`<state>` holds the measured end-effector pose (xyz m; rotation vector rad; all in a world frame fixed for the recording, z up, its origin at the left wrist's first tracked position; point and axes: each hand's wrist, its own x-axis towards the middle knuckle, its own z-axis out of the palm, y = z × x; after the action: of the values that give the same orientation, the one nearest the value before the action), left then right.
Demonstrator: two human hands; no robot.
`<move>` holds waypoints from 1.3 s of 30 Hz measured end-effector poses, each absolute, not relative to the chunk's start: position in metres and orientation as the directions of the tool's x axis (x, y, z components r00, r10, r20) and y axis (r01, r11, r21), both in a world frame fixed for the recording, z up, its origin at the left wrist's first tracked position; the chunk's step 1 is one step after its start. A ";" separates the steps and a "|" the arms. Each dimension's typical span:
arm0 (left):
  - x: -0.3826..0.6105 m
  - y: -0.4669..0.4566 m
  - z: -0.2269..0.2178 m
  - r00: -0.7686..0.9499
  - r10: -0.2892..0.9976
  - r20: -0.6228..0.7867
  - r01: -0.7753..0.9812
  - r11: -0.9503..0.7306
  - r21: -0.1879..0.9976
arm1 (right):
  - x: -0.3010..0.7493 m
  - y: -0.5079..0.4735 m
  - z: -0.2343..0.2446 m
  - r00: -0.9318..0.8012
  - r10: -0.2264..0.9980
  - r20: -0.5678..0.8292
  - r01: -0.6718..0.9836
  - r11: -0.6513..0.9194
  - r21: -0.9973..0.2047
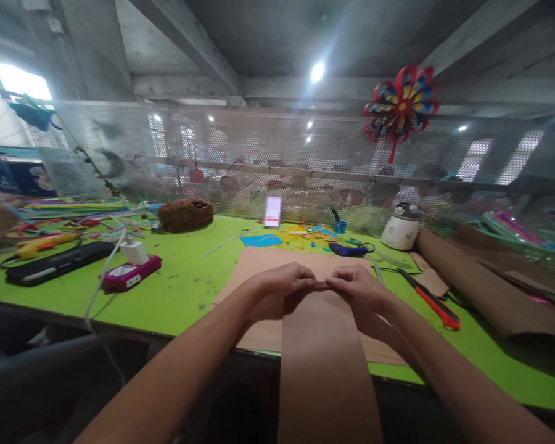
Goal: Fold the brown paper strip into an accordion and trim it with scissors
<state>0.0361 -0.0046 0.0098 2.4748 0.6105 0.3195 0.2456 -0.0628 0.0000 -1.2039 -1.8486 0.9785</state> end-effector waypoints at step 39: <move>0.027 0.001 0.015 0.827 0.557 0.070 0.373 -0.638 0.674 | 0.236 -0.076 0.008 -0.183 0.963 0.197 0.351 0.251 -0.902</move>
<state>0.0273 0.0011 0.0149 2.3321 0.6780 0.3568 0.2356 -0.0759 0.0078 -1.2255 -1.6946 0.9301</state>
